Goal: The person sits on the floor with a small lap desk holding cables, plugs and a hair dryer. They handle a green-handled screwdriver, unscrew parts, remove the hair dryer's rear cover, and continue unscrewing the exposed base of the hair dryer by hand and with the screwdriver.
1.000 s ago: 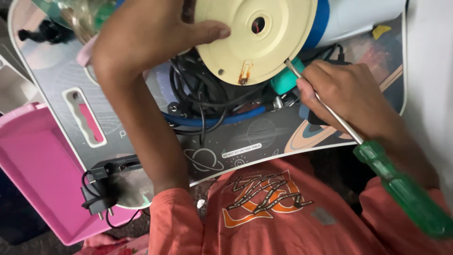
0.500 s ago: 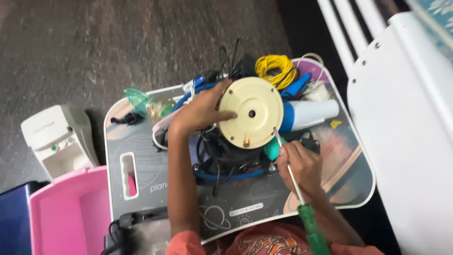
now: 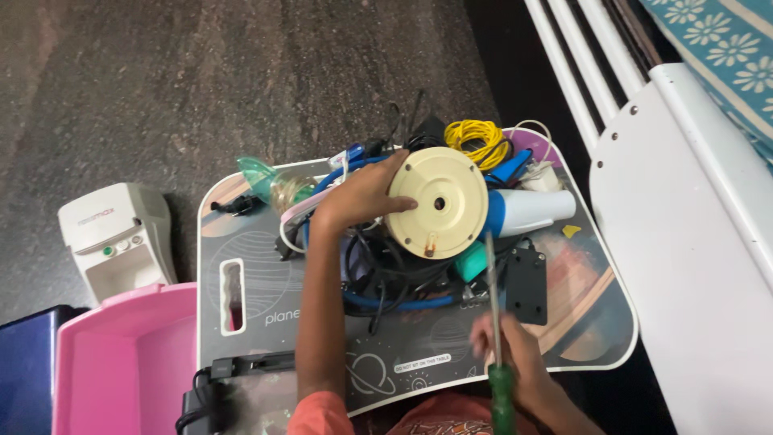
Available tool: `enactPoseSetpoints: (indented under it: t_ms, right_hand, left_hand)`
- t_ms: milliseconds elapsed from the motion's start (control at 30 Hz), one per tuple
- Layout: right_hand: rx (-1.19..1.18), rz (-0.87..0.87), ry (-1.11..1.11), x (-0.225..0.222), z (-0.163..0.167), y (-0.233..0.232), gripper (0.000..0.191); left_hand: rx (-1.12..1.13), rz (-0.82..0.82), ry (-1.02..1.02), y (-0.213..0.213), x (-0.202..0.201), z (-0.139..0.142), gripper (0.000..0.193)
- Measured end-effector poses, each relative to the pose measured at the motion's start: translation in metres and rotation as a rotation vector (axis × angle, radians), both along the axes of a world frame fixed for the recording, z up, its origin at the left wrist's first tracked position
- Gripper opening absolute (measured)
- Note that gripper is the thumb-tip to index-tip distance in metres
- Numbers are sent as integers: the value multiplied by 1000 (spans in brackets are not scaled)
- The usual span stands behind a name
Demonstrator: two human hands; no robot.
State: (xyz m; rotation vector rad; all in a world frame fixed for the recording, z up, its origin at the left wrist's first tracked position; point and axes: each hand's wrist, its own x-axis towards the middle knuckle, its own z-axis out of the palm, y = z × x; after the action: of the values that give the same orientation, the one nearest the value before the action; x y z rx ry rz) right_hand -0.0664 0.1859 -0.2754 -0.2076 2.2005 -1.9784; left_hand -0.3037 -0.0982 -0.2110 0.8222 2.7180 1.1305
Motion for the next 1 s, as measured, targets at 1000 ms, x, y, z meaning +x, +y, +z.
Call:
enactPoseSetpoints:
  t_ms: [1000]
  right_hand:
    - [154, -178, -3, -35, 13, 47, 63]
  left_hand:
    - [295, 199, -18, 47, 10, 29, 73]
